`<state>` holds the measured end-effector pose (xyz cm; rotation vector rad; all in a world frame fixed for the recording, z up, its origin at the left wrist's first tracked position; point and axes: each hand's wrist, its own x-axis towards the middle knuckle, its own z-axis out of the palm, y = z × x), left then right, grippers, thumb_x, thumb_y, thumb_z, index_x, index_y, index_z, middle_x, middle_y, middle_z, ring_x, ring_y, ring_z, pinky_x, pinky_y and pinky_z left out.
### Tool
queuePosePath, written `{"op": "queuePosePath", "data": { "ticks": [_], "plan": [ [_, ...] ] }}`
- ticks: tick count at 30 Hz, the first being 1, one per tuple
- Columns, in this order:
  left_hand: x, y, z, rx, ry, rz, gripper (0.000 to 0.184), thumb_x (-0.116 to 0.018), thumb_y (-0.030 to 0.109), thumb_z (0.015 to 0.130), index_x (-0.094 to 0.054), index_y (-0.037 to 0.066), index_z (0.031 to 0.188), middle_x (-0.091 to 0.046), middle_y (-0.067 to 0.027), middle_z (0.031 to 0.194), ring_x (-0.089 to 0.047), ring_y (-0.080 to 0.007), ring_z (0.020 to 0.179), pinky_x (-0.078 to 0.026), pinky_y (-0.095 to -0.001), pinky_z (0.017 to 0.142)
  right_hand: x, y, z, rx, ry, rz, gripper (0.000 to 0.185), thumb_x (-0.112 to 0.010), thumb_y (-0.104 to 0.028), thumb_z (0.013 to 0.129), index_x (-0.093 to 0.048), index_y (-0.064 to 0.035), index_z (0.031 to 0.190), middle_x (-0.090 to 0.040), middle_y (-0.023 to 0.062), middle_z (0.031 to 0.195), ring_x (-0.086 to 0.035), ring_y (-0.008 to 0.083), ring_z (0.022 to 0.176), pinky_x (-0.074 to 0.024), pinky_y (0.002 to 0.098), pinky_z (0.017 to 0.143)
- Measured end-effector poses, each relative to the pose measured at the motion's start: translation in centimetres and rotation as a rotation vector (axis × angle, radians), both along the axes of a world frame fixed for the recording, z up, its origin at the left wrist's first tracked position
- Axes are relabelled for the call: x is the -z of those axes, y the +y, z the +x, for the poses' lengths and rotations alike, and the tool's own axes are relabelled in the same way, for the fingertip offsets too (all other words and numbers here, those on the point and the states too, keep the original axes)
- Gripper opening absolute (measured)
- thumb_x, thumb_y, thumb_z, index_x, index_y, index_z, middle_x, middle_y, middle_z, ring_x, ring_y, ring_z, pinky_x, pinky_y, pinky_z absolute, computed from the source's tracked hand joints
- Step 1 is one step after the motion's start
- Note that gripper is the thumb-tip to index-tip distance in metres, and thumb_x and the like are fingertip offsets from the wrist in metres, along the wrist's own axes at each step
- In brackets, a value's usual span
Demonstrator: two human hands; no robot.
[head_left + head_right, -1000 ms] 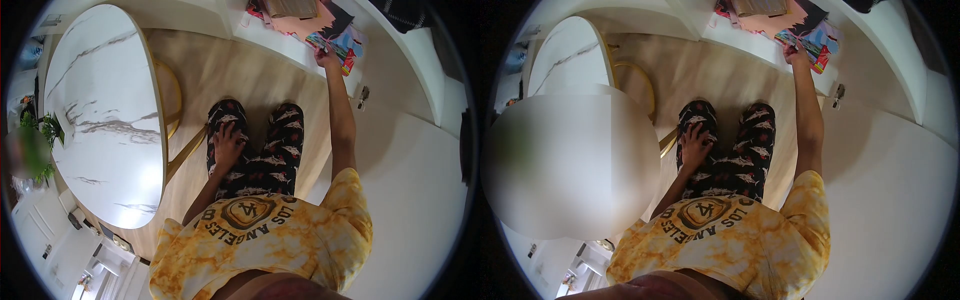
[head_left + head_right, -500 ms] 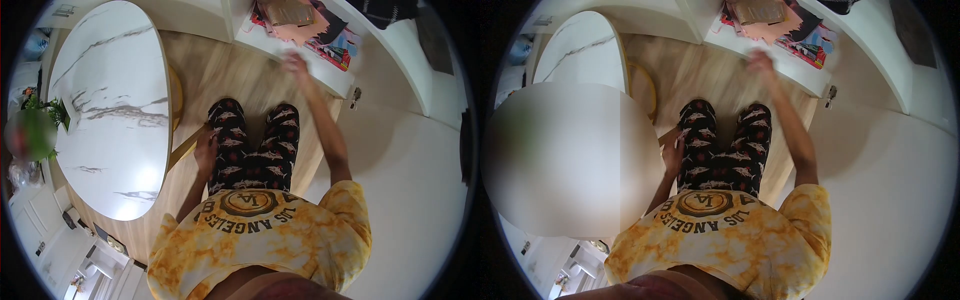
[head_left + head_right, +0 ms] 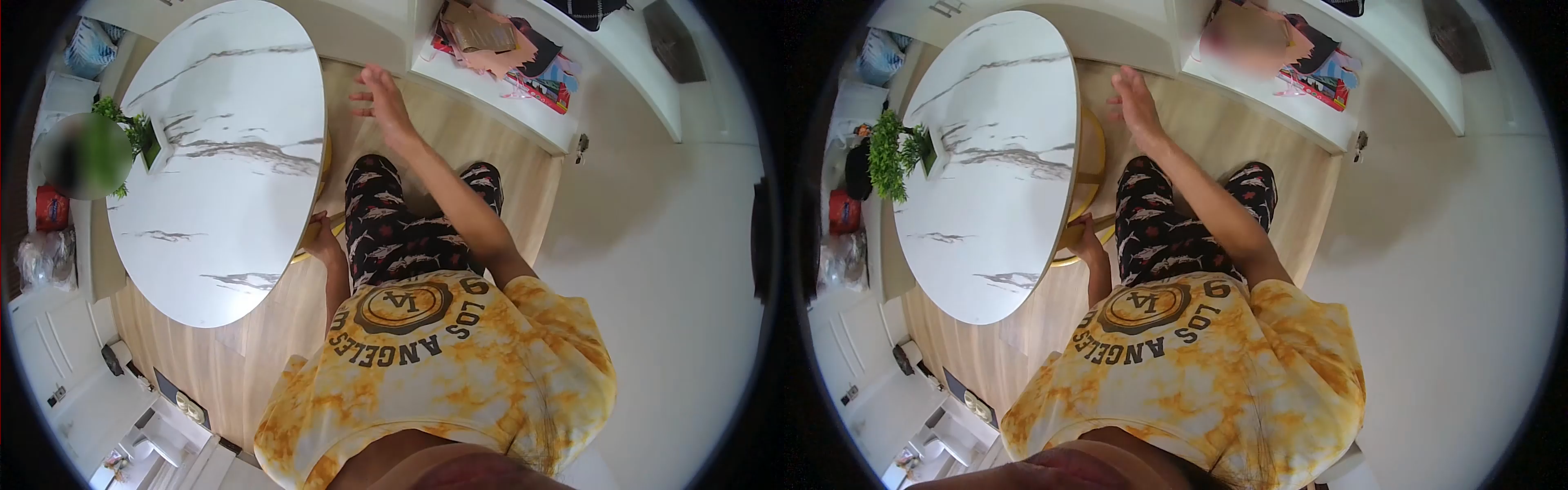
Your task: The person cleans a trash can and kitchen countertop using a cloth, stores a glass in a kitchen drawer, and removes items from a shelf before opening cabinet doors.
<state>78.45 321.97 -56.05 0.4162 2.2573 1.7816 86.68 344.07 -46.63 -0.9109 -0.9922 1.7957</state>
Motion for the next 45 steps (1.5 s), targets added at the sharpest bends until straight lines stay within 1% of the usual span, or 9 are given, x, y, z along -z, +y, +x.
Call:
{"op": "queuePosePath", "data": {
  "ticks": [6, 9, 10, 24, 30, 33, 36, 38, 45],
  "plan": [
    [1.5, -4.1, -2.6, -0.017, 0.055, -0.026, 0.013, -0.059, -0.009, 0.063, -0.059, -0.004, 0.076, -0.060, -0.0074, 0.073, -0.056, -0.0172, 0.071, -0.046, -0.0292, 0.069, -0.7, 1.4, -5.9, -0.130, -0.161, 0.306, 0.069, -0.047, -0.035, 0.084, -0.016, 0.0089, 0.128, -0.045, 0.0223, 0.115, -0.050, 0.0260, 0.095, -0.0436, 0.0324, 0.075],
    [2.0, -7.0, -4.3, -0.064, 0.000, -0.050, 0.014, -0.061, -0.009, 0.063, -0.059, -0.004, 0.076, -0.061, -0.0098, 0.075, -0.057, -0.0178, 0.071, -0.047, -0.0301, 0.069, -0.4, 0.1, -6.7, -0.192, -0.453, 0.387, 0.065, -0.049, -0.031, 0.083, -0.021, 0.0043, 0.129, -0.056, 0.0151, 0.096, -0.053, 0.0162, 0.073, -0.0433, 0.0273, 0.067],
    [2.5, -7.6, -5.2, -0.075, 0.011, -0.048, 0.013, -0.060, -0.009, 0.063, -0.058, -0.003, 0.074, -0.061, -0.0108, 0.075, -0.058, -0.0188, 0.072, -0.048, -0.0308, 0.070, -0.6, -0.7, -6.8, -0.122, -0.400, 0.389, 0.061, -0.052, -0.024, 0.081, -0.024, 0.0058, 0.127, -0.059, 0.0135, 0.078, -0.052, 0.0151, 0.066, -0.0423, 0.0257, 0.064],
    [5.4, -13.6, -14.8, -0.090, 0.095, -0.002, 0.018, -0.059, -0.012, 0.062, -0.056, -0.002, 0.076, -0.058, -0.0103, 0.075, -0.059, -0.0200, 0.072, -0.051, -0.0312, 0.066, 2.5, -7.5, -9.5, -0.096, -0.321, 0.456, 0.071, -0.053, -0.032, 0.082, -0.017, 0.0119, 0.126, -0.055, 0.0194, 0.080, -0.053, 0.0209, 0.059, -0.0428, 0.0291, 0.055],
    [5.8, -13.2, -12.9, -0.141, 0.134, -0.048, 0.016, -0.061, -0.011, 0.061, -0.059, -0.003, 0.074, -0.060, -0.0114, 0.074, -0.058, -0.0197, 0.070, -0.050, -0.0313, 0.067, 7.1, -3.5, -6.0, -0.043, 0.045, 0.036, 0.061, -0.056, -0.022, 0.080, -0.026, 0.0030, 0.127, -0.059, 0.0123, 0.094, -0.054, 0.0160, 0.083, -0.0408, 0.0285, 0.078],
    [6.1, -13.0, -11.3, -0.143, 0.165, -0.021, 0.017, -0.060, -0.011, 0.061, -0.060, -0.004, 0.077, -0.060, -0.0117, 0.075, -0.058, -0.0203, 0.071, -0.050, -0.0311, 0.067, 14.5, -2.1, -7.8, 0.350, -0.922, 0.870, 0.049, -0.054, -0.015, 0.080, -0.037, 0.0031, 0.121, -0.056, 0.0157, 0.102, -0.054, 0.0207, 0.093, -0.0412, 0.0287, 0.082],
    [6.5, -12.5, -8.9, -0.142, 0.104, -0.003, 0.022, -0.059, -0.004, 0.069, -0.058, -0.004, 0.091, -0.059, -0.0138, 0.088, -0.057, -0.0225, 0.081, -0.047, -0.0319, 0.073, 15.8, -5.5, -10.3, -0.349, -0.183, 0.517, 0.049, -0.054, -0.011, 0.077, -0.037, 0.0016, 0.121, -0.051, 0.0181, 0.111, -0.047, 0.0219, 0.105, -0.0348, 0.0331, 0.091],
    [6.0, -12.7, -8.5, -0.149, 0.097, -0.031, 0.023, -0.059, -0.003, 0.070, -0.058, -0.004, 0.092, -0.059, -0.0138, 0.090, -0.057, -0.0226, 0.082, -0.047, -0.0319, 0.074, 11.9, -5.2, -9.2, -0.754, -0.206, 0.218, 0.048, -0.053, -0.013, 0.078, -0.037, 0.0008, 0.121, -0.042, 0.0194, 0.121, -0.039, 0.0261, 0.113, -0.0293, 0.0352, 0.096],
    [4.2, -13.6, -10.3, -0.158, 0.138, -0.152, 0.026, -0.058, 0.001, 0.073, -0.056, -0.003, 0.098, -0.057, -0.0137, 0.095, -0.055, -0.0233, 0.087, -0.045, -0.0321, 0.077, 13.0, -7.5, -11.3, -0.806, -0.383, 0.360, 0.051, -0.054, -0.019, 0.078, -0.036, -0.0006, 0.122, -0.044, 0.0184, 0.119, -0.042, 0.0258, 0.111, -0.0316, 0.0348, 0.094]
  ]
}}
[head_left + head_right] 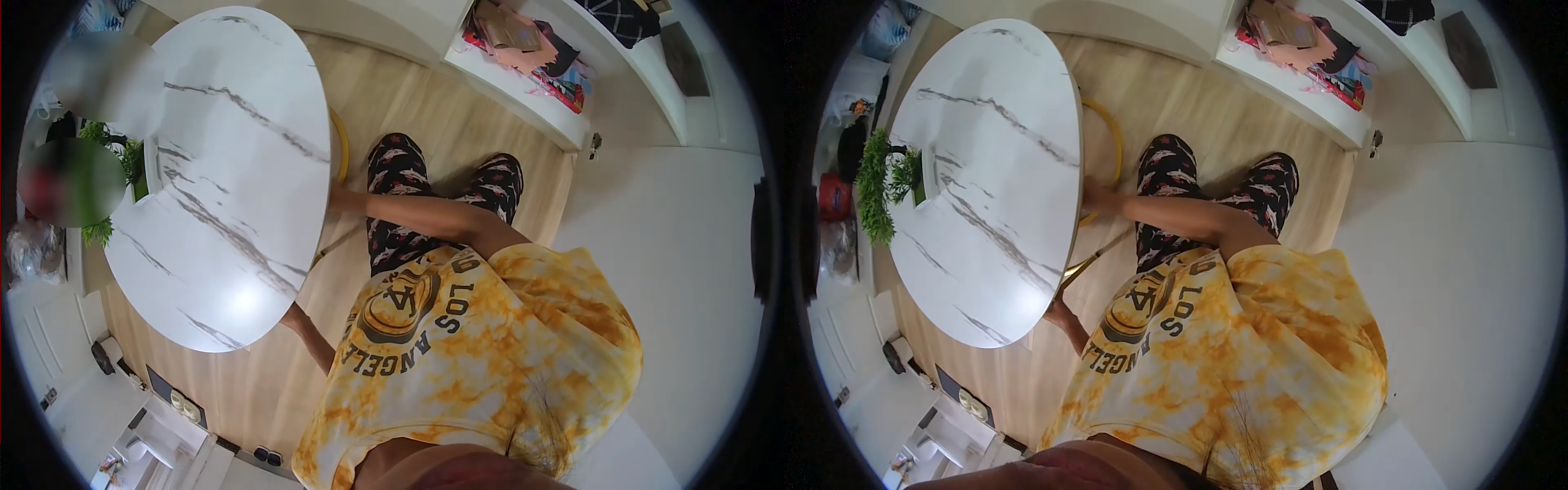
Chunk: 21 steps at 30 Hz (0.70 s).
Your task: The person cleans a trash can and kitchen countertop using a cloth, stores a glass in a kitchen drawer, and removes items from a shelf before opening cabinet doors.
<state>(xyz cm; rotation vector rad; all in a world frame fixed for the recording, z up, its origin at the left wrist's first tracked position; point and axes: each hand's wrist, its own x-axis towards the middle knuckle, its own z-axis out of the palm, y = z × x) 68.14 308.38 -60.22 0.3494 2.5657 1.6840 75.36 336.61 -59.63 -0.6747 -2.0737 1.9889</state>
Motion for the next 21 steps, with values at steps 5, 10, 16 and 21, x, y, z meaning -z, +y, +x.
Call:
{"op": "queuePosePath", "data": {
  "ticks": [5, 10, 16, 21],
  "plan": [
    [-1.4, -0.8, -2.1, 0.026, 0.046, -0.133, 0.028, -0.057, 0.004, 0.075, -0.054, -0.003, 0.102, -0.056, -0.0137, 0.099, -0.054, -0.0238, 0.091, -0.044, -0.0323, 0.080, 1.3, -2.8, -1.6, 0.005, -0.046, 0.259, 0.053, -0.055, -0.023, 0.079, -0.036, -0.0016, 0.123, -0.046, 0.0177, 0.118, -0.043, 0.0257, 0.110, -0.0334, 0.0346, 0.092],
    [-2.8, -1.2, -3.1, 0.005, 0.128, -0.310, 0.031, -0.056, 0.007, 0.077, -0.053, -0.002, 0.106, -0.055, -0.0136, 0.103, -0.052, -0.0243, 0.095, -0.042, -0.0324, 0.082, 2.7, -5.2, -0.9, -0.321, -0.102, 0.479, 0.055, -0.056, -0.028, 0.079, -0.035, -0.0026, 0.124, -0.047, 0.0170, 0.117, -0.044, 0.0255, 0.108, -0.0351, 0.0343, 0.091],
    [1.9, -5.5, -7.0, 0.025, 0.011, -0.077, 0.044, -0.050, 0.021, 0.083, -0.041, 0.001, 0.121, -0.046, -0.0113, 0.120, -0.041, -0.0245, 0.111, -0.033, -0.0329, 0.092, -11.4, 14.6, 8.7, -1.298, -0.269, 0.075, 0.033, -0.052, -0.020, 0.081, -0.052, 0.0000, 0.108, -0.062, 0.0090, 0.093, -0.056, 0.0133, 0.082, -0.0426, 0.0290, 0.075],
    [-0.1, -4.3, -7.2, 0.049, -0.001, -0.151, 0.050, -0.050, 0.025, 0.084, -0.035, 0.001, 0.125, -0.040, -0.0115, 0.126, -0.037, -0.0235, 0.115, -0.030, -0.0337, 0.094, -34.5, 35.5, 4.6, 0.185, 0.266, 1.773, 0.040, -0.063, -0.019, 0.072, -0.051, -0.0070, 0.109, -0.052, 0.0126, 0.111, -0.045, 0.0288, 0.106, -0.0344, 0.0367, 0.092]
  ]
}}
